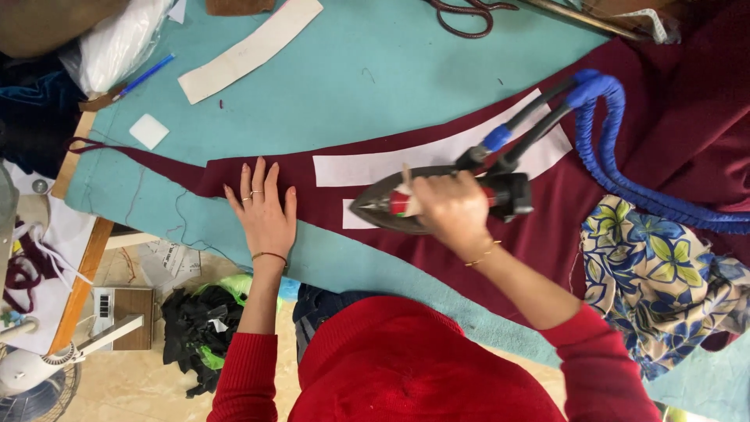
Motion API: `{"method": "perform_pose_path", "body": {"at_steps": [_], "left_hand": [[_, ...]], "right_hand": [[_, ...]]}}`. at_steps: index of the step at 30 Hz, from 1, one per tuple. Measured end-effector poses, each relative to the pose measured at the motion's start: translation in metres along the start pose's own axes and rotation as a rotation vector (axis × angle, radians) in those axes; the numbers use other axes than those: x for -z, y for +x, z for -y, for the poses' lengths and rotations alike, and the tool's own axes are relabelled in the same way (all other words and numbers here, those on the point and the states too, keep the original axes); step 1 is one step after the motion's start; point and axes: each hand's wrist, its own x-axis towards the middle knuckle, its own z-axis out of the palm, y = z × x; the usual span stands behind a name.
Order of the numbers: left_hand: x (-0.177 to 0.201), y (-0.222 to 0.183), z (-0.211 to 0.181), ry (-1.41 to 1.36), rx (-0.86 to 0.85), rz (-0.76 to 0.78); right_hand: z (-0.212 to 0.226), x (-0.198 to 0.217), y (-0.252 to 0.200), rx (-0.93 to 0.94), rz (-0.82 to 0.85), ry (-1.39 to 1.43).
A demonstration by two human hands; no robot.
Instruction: Using a professional steam iron to press white decorative or structural strips onto a maroon fabric piece on an industrial ironing table.
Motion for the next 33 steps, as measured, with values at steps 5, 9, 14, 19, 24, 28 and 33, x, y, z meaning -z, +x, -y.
{"method": "perform_pose_path", "body": {"at_steps": [5,9,14,19,24,28,33], "left_hand": [[0.001,0.002,0.001,-0.044,-0.019,0.015],[0.004,0.002,-0.001,-0.086,-0.023,0.015],[0.005,0.002,0.002,-0.123,-0.002,0.022],[0.011,0.004,0.002,-0.172,0.007,0.042],[0.012,0.004,0.002,-0.206,0.027,0.062],[0.007,0.003,0.005,-0.193,0.008,0.035],[0.004,0.003,0.006,-0.152,-0.021,-0.011]], "right_hand": [[0.053,-0.014,0.024,-0.037,-0.087,0.04],[0.067,-0.01,0.039,-0.061,-0.11,0.043],[0.061,-0.022,0.034,0.007,-0.085,0.133],[0.042,-0.018,0.031,0.06,-0.007,0.192],[0.011,0.008,0.014,0.072,0.001,0.223],[-0.039,0.022,-0.011,0.172,0.057,0.19],[-0.131,0.009,-0.045,0.312,0.068,0.149]]}}
